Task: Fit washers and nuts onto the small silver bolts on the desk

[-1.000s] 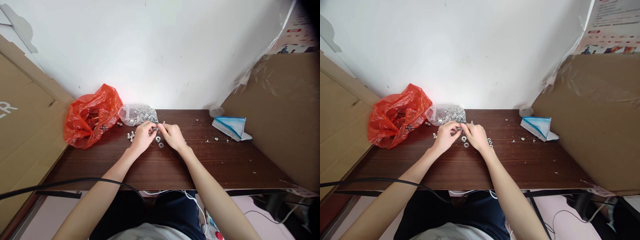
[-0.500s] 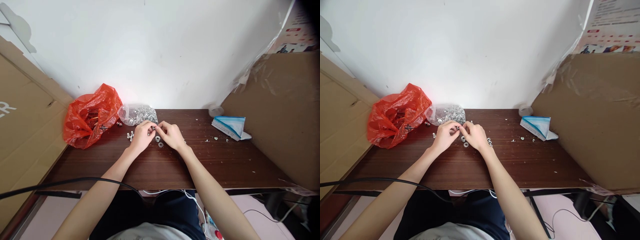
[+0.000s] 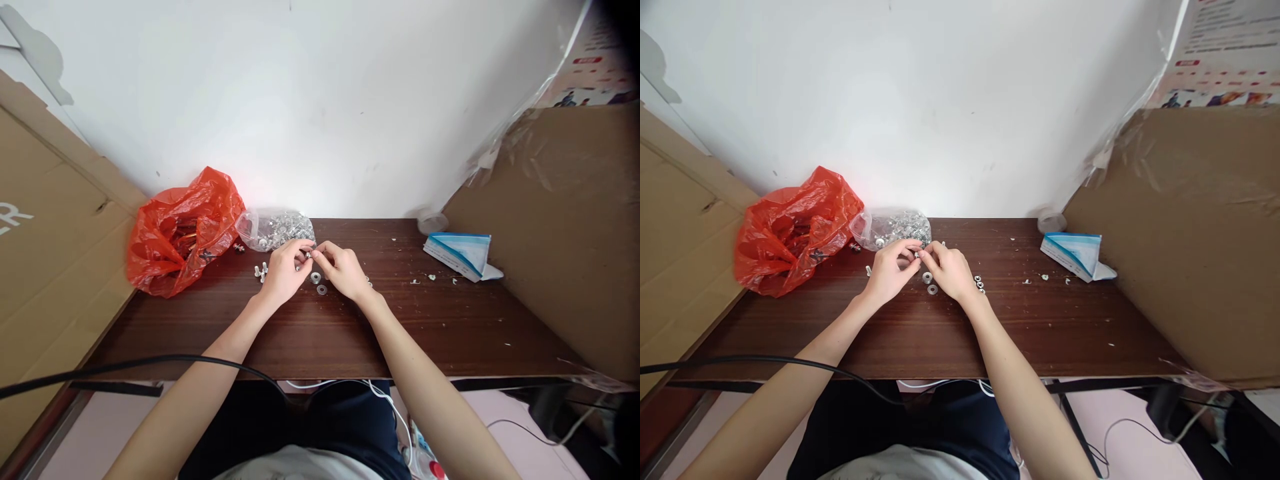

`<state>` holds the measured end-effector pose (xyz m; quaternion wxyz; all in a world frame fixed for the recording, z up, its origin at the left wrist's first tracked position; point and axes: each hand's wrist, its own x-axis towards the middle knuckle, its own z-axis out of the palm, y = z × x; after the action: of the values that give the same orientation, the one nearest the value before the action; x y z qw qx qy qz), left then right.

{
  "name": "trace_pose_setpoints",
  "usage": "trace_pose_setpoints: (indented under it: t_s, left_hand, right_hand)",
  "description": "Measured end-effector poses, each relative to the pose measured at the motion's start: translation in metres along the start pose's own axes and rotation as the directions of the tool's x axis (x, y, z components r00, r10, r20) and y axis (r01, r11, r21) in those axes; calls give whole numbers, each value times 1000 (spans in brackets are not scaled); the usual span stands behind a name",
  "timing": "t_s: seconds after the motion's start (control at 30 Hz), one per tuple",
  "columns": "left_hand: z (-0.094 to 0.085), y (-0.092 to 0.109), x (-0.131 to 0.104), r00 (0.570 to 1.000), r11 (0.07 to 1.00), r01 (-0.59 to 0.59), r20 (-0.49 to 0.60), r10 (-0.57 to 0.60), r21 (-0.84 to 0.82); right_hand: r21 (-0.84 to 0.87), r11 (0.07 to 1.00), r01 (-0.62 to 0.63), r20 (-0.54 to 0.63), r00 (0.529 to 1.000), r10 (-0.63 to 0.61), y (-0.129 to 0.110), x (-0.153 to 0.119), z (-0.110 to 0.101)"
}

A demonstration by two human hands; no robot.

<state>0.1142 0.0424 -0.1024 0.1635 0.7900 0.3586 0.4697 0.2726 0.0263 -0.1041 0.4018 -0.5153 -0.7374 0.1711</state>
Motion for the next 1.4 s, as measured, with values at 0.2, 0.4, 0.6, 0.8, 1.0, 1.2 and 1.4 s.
trace_pose_setpoints:
  t_s: [0.2, 0.4, 0.6, 0.8, 1.0, 1.2, 1.4]
  left_hand:
    - [-3, 3, 1, 998, 999, -45, 37, 44, 26]
    - [-3, 5, 1, 998, 999, -44, 55, 44, -6]
    - [-3, 6, 2, 998, 997, -36, 56, 40, -67]
    - [-3, 2, 2, 997, 991, 22, 76, -11, -135]
    - [-4, 1, 4, 993, 976, 91, 95, -73, -196]
    - [-5, 2, 3, 988, 964, 136, 96, -117, -228]
    - [-2, -2, 2, 980, 936, 200, 37, -198, -289]
  right_hand:
    - [133, 991, -24, 27, 999, 21, -3, 1, -1]
    - [161, 986, -37, 7, 999, 36, -3, 1, 1]
    - [277, 959, -57, 19, 998, 54, -3, 0, 3]
    - [404, 910, -91, 9, 995, 95, 3, 2, 6]
    - [582, 807, -106, -2, 991, 132, 5, 5, 5]
    - [658, 743, -123, 10, 988, 154, 1, 6, 3]
    - [667, 737, -114, 6, 989, 148, -2, 6, 0]
